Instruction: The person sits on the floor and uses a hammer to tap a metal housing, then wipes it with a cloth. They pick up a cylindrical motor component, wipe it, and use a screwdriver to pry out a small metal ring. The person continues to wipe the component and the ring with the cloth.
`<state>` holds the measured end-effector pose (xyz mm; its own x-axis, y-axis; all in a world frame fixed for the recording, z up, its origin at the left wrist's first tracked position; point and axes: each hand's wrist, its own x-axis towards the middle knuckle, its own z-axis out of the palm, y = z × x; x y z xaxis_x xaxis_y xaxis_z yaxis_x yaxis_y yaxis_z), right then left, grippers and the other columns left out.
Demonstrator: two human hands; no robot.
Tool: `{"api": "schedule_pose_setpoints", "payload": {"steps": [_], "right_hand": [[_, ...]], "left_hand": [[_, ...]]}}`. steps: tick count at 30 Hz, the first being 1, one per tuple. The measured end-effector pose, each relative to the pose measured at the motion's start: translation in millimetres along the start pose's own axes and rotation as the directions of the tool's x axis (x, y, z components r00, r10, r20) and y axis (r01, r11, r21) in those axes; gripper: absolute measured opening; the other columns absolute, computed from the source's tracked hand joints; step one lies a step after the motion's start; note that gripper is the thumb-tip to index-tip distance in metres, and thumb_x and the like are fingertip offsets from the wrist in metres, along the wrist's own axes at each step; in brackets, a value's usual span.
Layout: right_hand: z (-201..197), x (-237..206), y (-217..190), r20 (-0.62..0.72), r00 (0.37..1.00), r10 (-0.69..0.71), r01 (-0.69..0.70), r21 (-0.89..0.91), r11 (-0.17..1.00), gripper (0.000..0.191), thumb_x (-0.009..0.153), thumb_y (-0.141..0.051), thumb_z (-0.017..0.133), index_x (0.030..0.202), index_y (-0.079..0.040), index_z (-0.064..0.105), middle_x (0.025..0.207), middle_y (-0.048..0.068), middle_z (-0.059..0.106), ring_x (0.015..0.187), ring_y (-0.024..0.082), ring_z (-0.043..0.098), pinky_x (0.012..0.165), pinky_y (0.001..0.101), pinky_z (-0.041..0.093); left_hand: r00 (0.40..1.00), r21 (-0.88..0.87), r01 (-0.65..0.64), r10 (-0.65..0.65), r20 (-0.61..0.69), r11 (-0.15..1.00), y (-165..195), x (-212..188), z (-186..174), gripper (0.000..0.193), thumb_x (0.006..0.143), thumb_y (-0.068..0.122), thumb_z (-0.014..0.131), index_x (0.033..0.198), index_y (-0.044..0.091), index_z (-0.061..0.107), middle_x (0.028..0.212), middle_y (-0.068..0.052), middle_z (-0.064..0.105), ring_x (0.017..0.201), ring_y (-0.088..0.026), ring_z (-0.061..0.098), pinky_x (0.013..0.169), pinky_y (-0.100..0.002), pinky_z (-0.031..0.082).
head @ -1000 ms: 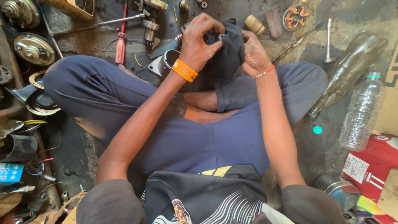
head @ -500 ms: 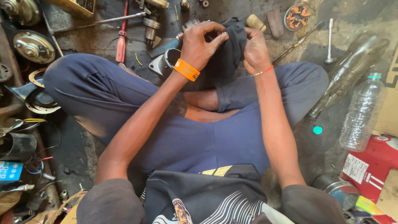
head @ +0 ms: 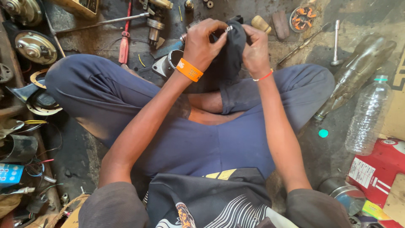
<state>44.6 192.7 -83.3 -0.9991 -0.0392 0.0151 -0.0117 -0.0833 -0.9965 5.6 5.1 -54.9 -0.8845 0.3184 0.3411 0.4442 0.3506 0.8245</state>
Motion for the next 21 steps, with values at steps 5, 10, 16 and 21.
{"api": "schedule_pose_setpoints", "payload": {"steps": [5, 10, 16, 21], "right_hand": [[6, -3, -3, -0.044, 0.998, -0.054, 0.051, -0.066, 0.996, 0.017, 0.105, -0.002, 0.062, 0.115, 0.009, 0.070, 0.101, -0.001, 0.069, 0.092, 0.005, 0.059, 0.081, 0.0214, 0.050], [10, -3, -4, -0.036, 0.989, -0.146, 0.128, -0.300, 0.945, 0.014, 0.104, -0.003, 0.061, 0.110, 0.007, 0.068, 0.095, 0.006, 0.070, 0.089, 0.007, 0.061, 0.081, 0.0246, 0.052], [14, -5, -7, -0.061, 0.993, -0.103, 0.072, -0.390, 0.918, 0.014, 0.106, -0.007, 0.062, 0.107, 0.005, 0.068, 0.085, 0.008, 0.065, 0.082, 0.008, 0.054, 0.075, 0.0271, 0.050], [14, -3, -7, 0.002, 0.997, -0.083, 0.079, -0.331, 0.940, 0.013, 0.107, -0.005, 0.058, 0.107, 0.005, 0.065, 0.090, 0.007, 0.065, 0.084, 0.007, 0.056, 0.076, 0.0262, 0.050]], "left_hand": [[0.994, 0.093, -0.106, 0.102, 0.047, 0.990, -1, -2, -1, 0.017, 0.089, 0.006, 0.076, 0.104, 0.003, 0.069, 0.093, -0.014, 0.065, 0.092, -0.034, 0.065, 0.082, -0.043, 0.053], [0.960, 0.245, -0.273, 0.247, 0.132, 0.930, -4, -5, -1, 0.025, 0.086, 0.002, 0.073, 0.109, 0.002, 0.065, 0.100, -0.012, 0.062, 0.101, -0.033, 0.061, 0.089, -0.042, 0.053], [0.929, 0.274, -0.337, 0.269, 0.255, 0.901, -8, -13, 1, 0.026, 0.083, 0.007, 0.075, 0.105, 0.000, 0.062, 0.101, -0.015, 0.059, 0.102, -0.035, 0.059, 0.090, -0.043, 0.052], [0.986, 0.242, -0.127, 0.096, 0.137, 0.962, -14, -10, 7, 0.028, 0.082, 0.007, 0.076, 0.107, 0.004, 0.064, 0.101, -0.013, 0.061, 0.103, -0.033, 0.059, 0.091, -0.042, 0.052]]}}
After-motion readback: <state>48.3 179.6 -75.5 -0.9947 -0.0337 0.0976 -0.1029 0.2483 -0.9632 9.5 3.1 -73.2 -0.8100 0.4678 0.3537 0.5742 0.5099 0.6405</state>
